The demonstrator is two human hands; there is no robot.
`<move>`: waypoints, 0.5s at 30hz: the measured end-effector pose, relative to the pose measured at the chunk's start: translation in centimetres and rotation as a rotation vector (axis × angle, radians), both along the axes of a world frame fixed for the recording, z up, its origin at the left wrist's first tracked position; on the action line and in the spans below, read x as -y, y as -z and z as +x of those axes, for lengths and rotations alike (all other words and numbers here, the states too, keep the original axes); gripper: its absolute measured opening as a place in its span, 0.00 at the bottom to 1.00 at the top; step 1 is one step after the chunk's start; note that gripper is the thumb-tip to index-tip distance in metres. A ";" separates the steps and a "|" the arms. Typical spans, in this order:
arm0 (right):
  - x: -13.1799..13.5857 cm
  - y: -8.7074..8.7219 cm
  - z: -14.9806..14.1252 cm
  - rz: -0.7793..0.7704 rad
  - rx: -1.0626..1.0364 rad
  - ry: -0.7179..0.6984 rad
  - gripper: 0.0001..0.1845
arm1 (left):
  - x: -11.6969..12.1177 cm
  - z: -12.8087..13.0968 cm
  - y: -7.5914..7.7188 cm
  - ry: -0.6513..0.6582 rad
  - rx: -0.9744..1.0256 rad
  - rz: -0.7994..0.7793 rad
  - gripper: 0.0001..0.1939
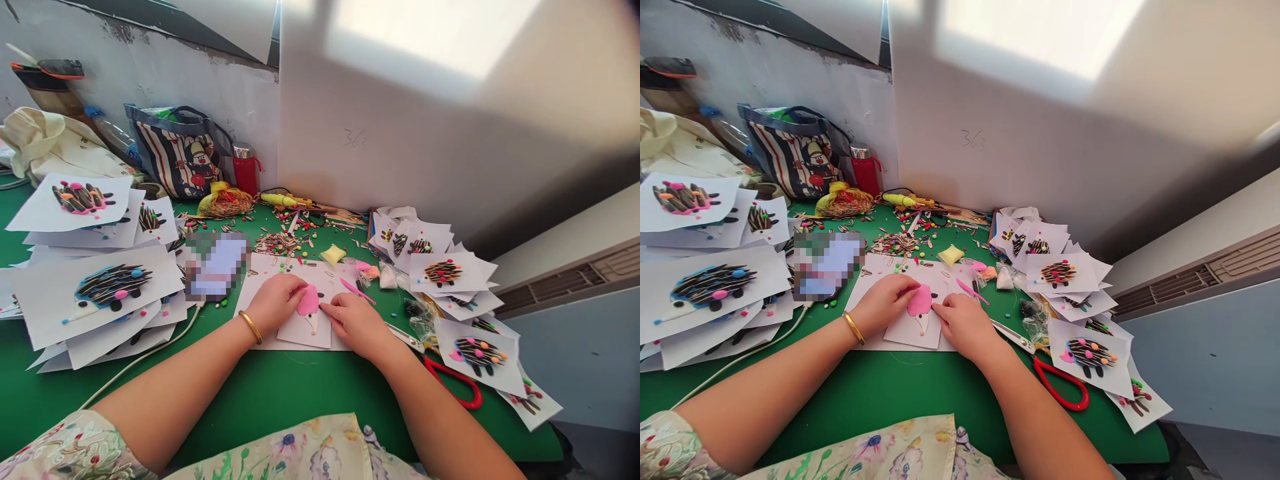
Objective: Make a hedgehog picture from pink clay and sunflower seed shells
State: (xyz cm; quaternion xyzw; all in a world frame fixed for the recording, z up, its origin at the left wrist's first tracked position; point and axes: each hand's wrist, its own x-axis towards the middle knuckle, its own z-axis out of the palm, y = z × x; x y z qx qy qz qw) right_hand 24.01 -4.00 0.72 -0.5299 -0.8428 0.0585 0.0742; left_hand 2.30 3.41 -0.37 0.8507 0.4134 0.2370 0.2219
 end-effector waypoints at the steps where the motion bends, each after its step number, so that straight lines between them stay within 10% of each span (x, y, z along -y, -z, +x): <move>1: 0.0 0.0 -0.1 0.006 0.021 -0.005 0.19 | 0.0 0.0 0.0 0.001 0.000 0.001 0.13; 15: 0.0 -0.9 0.3 -0.044 -0.078 -0.035 0.25 | 0.1 0.0 0.0 0.004 -0.002 0.016 0.13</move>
